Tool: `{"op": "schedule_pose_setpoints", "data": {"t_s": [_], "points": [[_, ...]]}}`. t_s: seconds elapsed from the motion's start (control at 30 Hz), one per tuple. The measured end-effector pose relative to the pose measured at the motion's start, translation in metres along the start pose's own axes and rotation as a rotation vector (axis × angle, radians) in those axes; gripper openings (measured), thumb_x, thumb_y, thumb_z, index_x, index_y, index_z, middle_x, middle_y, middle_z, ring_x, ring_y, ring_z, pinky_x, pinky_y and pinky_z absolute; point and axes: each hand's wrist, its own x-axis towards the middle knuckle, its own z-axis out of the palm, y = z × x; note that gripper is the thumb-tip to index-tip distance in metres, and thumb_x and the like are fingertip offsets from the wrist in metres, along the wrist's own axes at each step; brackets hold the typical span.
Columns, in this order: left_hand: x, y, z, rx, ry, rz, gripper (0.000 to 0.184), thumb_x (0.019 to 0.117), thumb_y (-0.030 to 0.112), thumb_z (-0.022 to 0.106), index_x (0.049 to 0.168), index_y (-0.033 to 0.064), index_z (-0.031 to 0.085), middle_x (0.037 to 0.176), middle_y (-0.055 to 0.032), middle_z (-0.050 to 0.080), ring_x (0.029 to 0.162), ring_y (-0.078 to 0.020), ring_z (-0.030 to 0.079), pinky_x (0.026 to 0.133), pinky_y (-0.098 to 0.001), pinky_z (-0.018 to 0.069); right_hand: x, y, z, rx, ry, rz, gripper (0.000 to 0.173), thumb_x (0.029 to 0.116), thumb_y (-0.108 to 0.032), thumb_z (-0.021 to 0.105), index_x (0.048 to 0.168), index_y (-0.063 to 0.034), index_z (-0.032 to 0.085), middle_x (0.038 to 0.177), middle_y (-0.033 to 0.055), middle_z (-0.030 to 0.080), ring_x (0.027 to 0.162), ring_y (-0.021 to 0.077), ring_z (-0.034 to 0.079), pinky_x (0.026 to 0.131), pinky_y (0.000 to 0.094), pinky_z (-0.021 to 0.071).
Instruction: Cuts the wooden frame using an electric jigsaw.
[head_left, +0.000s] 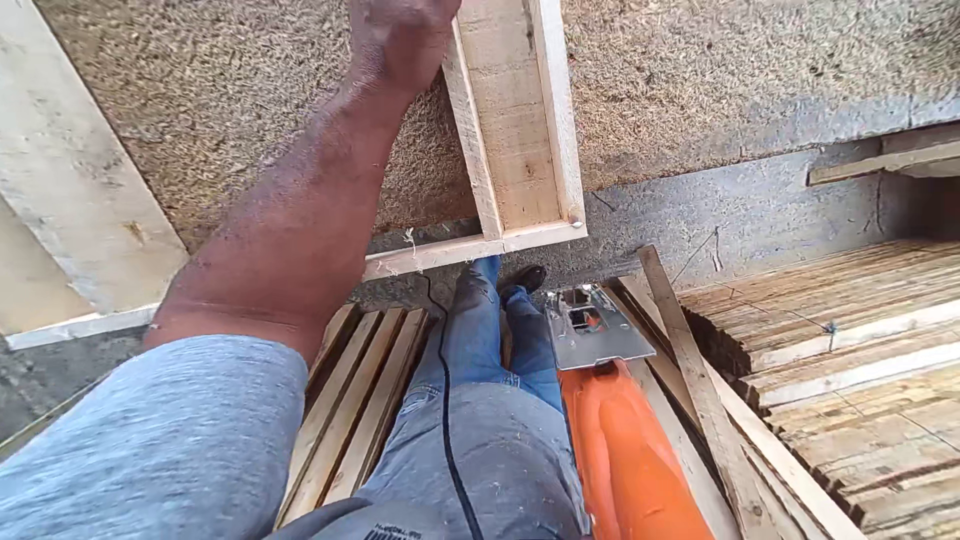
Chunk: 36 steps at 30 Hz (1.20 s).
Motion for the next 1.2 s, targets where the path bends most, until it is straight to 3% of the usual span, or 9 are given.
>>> {"op": "schedule_pose_setpoints", "data": {"t_s": [0.17,0.3,0.43,0.6,0.7,0.8,0.93,1.07,1.2], "points": [[-0.001,0.017,-0.003,-0.063,-0.035,-0.063,0.019,0.0922,0.020,0.064,0.076,0.0109,0.061,0.070,0.0040,0.056,0.070,-0.0042,0.058,0.070,-0.0288,0.0513,0.044,0.002,-0.004,-0.080,-0.022,-0.069,0.026,0.1072,-0.027,0.052,0.091,-0.0078,0.058,0.090,0.0040,0.069,0.097,0.0087,0.070,0.094,0.0265,0.0570],[-0.001,0.012,-0.002,-0.126,-0.043,-0.079,0.018,0.0909,0.019,0.069,0.076,0.0122,0.063,0.070,0.0059,0.058,0.071,-0.0020,0.061,0.071,-0.0259,0.0538,0.036,0.026,-0.007,-0.062,-0.062,-0.035,0.021,0.1028,-0.027,0.060,0.095,-0.0078,0.065,0.091,0.0049,0.074,0.097,0.0115,0.072,0.094,0.0294,0.0584],[0.000,0.002,0.000,-0.229,-0.042,-0.033,0.015,0.0904,0.022,0.072,0.082,0.0107,0.066,0.074,0.0057,0.062,0.075,-0.0025,0.064,0.074,-0.0270,0.0570,0.058,0.015,-0.005,-0.058,-0.082,-0.004,0.019,0.1049,-0.026,0.058,0.094,-0.0109,0.062,0.095,0.0007,0.071,0.100,0.0062,0.069,0.095,0.0256,0.0563],[0.002,0.003,0.001,-0.226,-0.029,-0.024,0.016,0.0892,0.018,0.069,0.076,0.0115,0.063,0.069,0.0058,0.059,0.069,-0.0027,0.062,0.067,-0.0258,0.0556,0.035,0.031,-0.010,-0.051,-0.093,-0.027,0.020,0.1056,-0.028,0.055,0.098,-0.0108,0.060,0.095,0.0041,0.070,0.099,0.0133,0.071,0.094,0.0320,0.0590],[0.002,0.000,0.003,-0.232,-0.019,-0.023,0.015,0.0887,0.021,0.069,0.078,0.0124,0.063,0.071,0.0058,0.059,0.070,-0.0035,0.062,0.069,-0.0275,0.0554,0.053,0.017,-0.007,-0.095,-0.076,0.030,0.024,0.1071,-0.030,0.052,0.097,-0.0084,0.059,0.092,0.0046,0.069,0.096,0.0106,0.070,0.093,0.0275,0.0575],[0.003,0.001,0.002,-0.238,-0.008,-0.027,0.016,0.0897,0.021,0.069,0.078,0.0110,0.064,0.072,0.0046,0.060,0.071,-0.0044,0.062,0.070,-0.0280,0.0555,0.039,0.023,-0.009,-0.061,-0.081,0.071,0.024,0.1066,-0.032,0.053,0.099,-0.0100,0.059,0.099,0.0035,0.071,0.105,0.0101,0.070,0.097,0.0280,0.0561],[0.001,0.000,0.004,-0.276,-0.007,-0.026,0.014,0.0877,0.016,0.069,0.075,0.0153,0.062,0.070,0.0084,0.060,0.071,-0.0020,0.063,0.070,-0.0252,0.0556,0.076,0.009,-0.002,0.005,-0.110,0.058,0.026,0.1040,-0.029,0.057,0.091,-0.0069,0.059,0.083,0.0051,0.067,0.086,0.0113,0.070,0.087,0.0276,0.0588],[0.003,-0.001,0.003,-0.286,-0.012,-0.034,0.013,0.0874,0.017,0.069,0.076,0.0143,0.062,0.070,0.0071,0.061,0.071,-0.0034,0.064,0.070,-0.0270,0.0567,0.063,0.020,0.002,0.012,-0.078,-0.025,0.024,0.1057,-0.031,0.054,0.094,-0.0102,0.056,0.086,0.0045,0.064,0.087,0.0121,0.068,0.087,0.0275,0.0586],[0.002,0.000,0.003,-0.275,-0.012,-0.043,0.012,0.0881,0.017,0.068,0.078,0.0144,0.063,0.072,0.0070,0.062,0.073,-0.0035,0.065,0.071,-0.0273,0.0572,0.055,0.020,-0.002,-0.001,-0.079,0.016,0.027,0.1062,-0.034,0.051,0.093,-0.0102,0.056,0.088,0.0045,0.066,0.090,0.0123,0.069,0.089,0.0288,0.0581]]}}
